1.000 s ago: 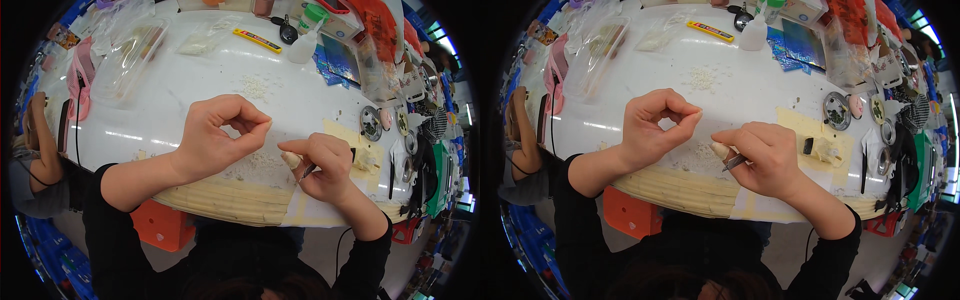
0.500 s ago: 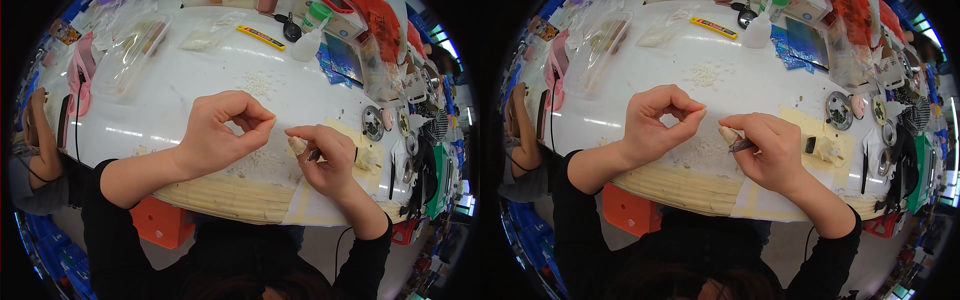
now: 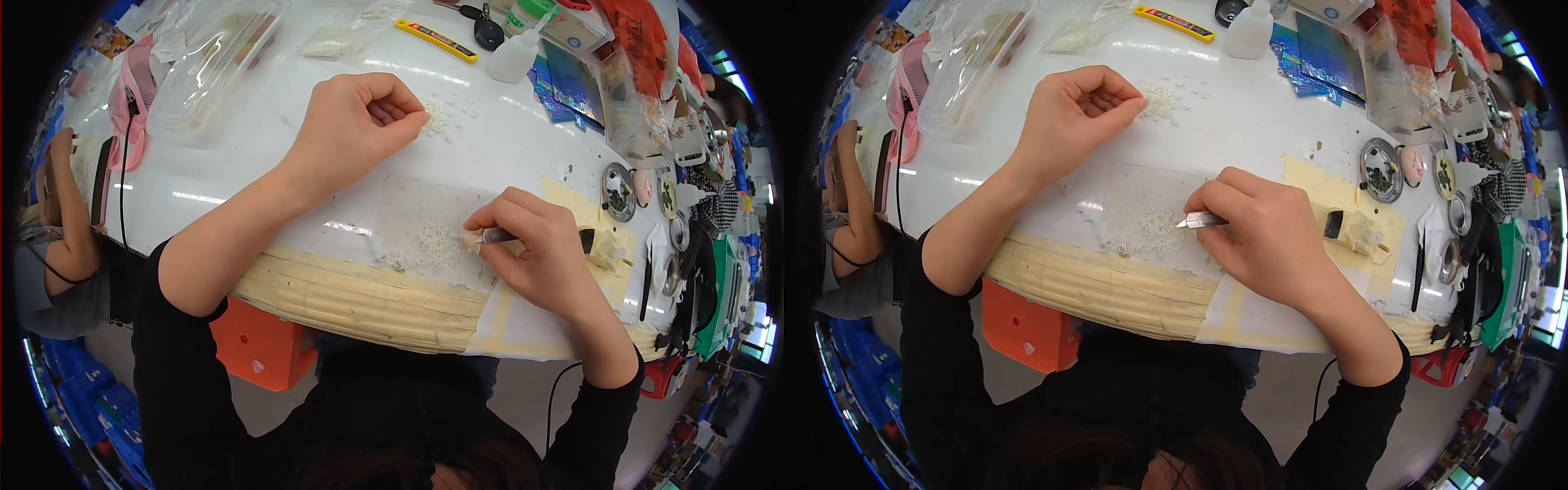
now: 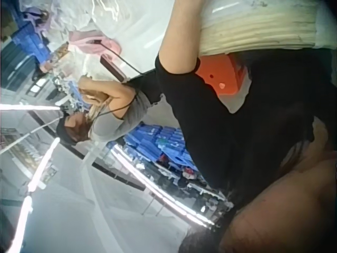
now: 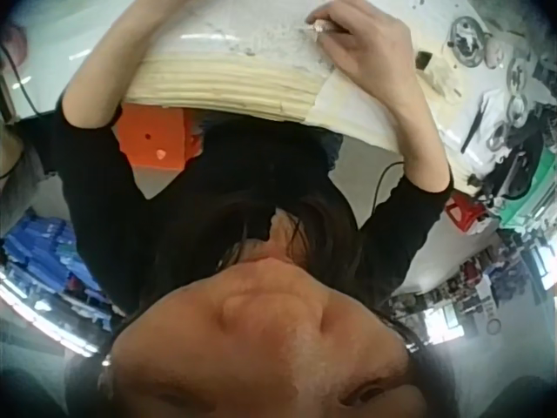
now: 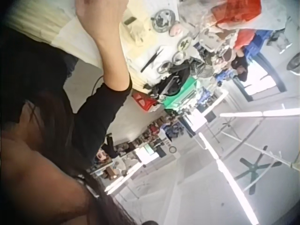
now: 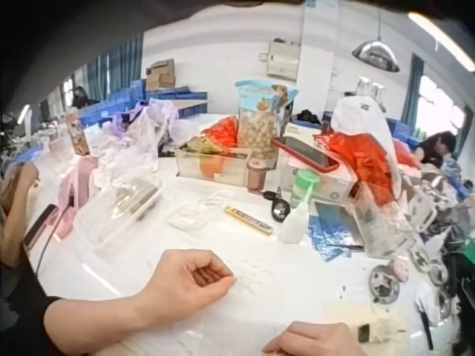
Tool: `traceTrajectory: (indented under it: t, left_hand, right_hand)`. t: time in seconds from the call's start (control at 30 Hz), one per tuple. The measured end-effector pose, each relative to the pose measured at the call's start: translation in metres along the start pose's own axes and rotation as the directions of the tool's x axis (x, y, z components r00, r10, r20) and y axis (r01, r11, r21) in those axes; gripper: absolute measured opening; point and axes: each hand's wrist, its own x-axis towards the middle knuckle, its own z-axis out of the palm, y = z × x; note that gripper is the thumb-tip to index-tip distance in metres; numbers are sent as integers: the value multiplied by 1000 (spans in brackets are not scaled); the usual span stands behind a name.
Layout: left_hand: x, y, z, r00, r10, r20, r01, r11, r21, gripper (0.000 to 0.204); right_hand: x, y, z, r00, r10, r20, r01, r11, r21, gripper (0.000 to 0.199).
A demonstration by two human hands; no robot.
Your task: Inserting small white pieces into a yellow component using tweezers at a workbench.
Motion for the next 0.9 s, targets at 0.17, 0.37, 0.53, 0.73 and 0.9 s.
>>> traceTrajectory:
  t: [0.17, 0.37, 0.53, 0.73, 0.9]
  left_hand:
    - [-2, 7, 1, 1000, 1, 9, 0, 998, -63, 13]
    - [-12, 16, 6, 996, 55, 75, -45, 990, -131, 14]
    - [-14, 14, -2, 979, 46, 198, -23, 992, -121, 11]
    - [-18, 15, 14, 995, 50, 84, -30, 973, -227, 12]
    - [-20, 26, 1, 935, -85, 343, 158, 969, -190, 12]
  right_hand:
    - [0, -4, 1, 997, -17, 70, 20, 999, -45, 17]
    - [5, 7, -1, 985, 66, -158, -74, 996, -44, 18]
    - [4, 9, -4, 991, 79, -109, -85, 995, -47, 17]
    - [3, 8, 2, 999, 28, -25, -30, 992, -119, 17]
    - [5, 4, 8, 1000, -2, -19, -2, 967, -255, 18]
